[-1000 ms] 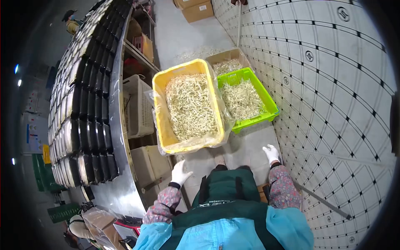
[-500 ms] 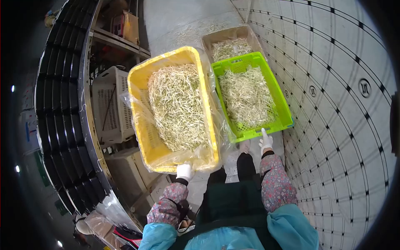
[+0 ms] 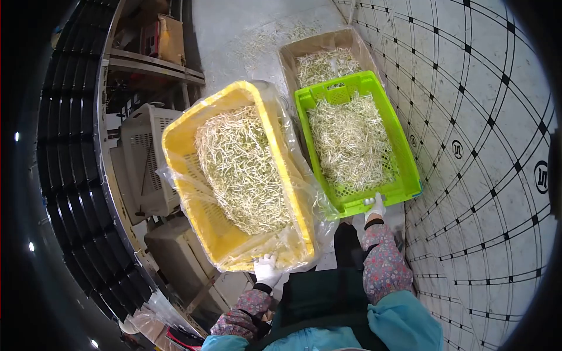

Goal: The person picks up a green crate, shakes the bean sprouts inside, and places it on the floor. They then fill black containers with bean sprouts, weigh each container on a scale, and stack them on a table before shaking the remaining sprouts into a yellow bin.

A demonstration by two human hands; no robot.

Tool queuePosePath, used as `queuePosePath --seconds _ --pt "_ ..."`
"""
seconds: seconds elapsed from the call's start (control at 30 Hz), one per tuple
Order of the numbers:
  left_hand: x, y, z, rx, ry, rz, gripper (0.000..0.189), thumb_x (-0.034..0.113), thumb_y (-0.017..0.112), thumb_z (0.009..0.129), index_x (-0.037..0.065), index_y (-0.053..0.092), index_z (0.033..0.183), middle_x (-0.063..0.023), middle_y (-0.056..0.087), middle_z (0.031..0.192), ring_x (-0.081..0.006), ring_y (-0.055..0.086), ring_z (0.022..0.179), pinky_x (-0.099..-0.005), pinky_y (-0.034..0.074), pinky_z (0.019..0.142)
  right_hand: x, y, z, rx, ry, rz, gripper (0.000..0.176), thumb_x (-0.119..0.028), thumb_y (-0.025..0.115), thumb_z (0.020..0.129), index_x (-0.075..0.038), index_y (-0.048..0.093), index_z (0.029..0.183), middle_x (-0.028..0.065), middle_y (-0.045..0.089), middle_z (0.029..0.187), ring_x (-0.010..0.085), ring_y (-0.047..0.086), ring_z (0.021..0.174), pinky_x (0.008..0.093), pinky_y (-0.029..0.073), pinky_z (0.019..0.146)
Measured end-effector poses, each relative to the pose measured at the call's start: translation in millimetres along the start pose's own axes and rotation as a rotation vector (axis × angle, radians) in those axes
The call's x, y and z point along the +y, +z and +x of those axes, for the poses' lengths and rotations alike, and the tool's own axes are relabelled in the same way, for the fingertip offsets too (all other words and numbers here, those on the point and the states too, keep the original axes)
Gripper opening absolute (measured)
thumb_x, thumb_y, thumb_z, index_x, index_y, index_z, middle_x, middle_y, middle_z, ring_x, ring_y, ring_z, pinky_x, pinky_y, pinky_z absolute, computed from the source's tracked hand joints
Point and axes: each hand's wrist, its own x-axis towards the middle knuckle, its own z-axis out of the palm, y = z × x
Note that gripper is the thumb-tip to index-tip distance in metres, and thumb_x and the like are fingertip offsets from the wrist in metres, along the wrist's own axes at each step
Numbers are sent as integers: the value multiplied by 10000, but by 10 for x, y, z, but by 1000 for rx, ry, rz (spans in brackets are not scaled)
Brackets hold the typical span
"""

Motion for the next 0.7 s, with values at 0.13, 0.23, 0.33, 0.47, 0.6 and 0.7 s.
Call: queuePosePath --seconds 0.13,0.23,0.33,0.47,0.6,0.7 --pt "-35 -11 33 -93 -12 -8 488 246 623 742 149 588 1219 -98 598 1081 -299 563 1030 -486 351 964 -257 188 -504 -68 38 20 392 -463 598 920 -142 432 768 -22 422 582 142 414 469 294 413 462" --pt "-84 26 -9 -50 -30 2 622 289 695 696 128 538 1275 -149 525 1266 -342 505 1143 -473 321 1035 -419 206 -754 -198 -78 -1 465 -572 550 908 -140 415 799 -24 378 592 129 379 485 280 383 470" --pt "261 -499 -50 77 -46 -92 740 127 684 666 98 437 1363 -175 390 1433 -390 376 1308 -473 241 1127 -688 1 -936 -97 -75 -34 477 -580 578 889 -142 402 821 -29 344 668 115 359 537 274 369 474" --pt "981 -1281 75 469 279 -752 550 55 634 758 28 511 1293 -191 472 1370 -380 394 1322 -465 290 1116 -952 -486 -1332 -53 -84 -87 499 -594 581 880 -137 380 869 -30 312 675 101 341 543 259 350 460" --pt "1811 -1302 957 295 468 -974 611 175 671 844 16 430 1383 -210 406 1438 -350 350 1366 -401 283 1132 -1011 -829 -1387 -2 -70 -117 495 -607 572 876 -166 366 788 -51 316 599 95 338 481 248 332 419" --pt "2072 -785 1710 196 323 -840 795 275 661 846 -6 249 1466 -264 259 1507 -386 242 1411 -399 219 1159 -1044 -922 -1401 -31 -55 -103 486 -602 565 884 -172 366 777 -49 316 591 100 338 471 257 339 418"
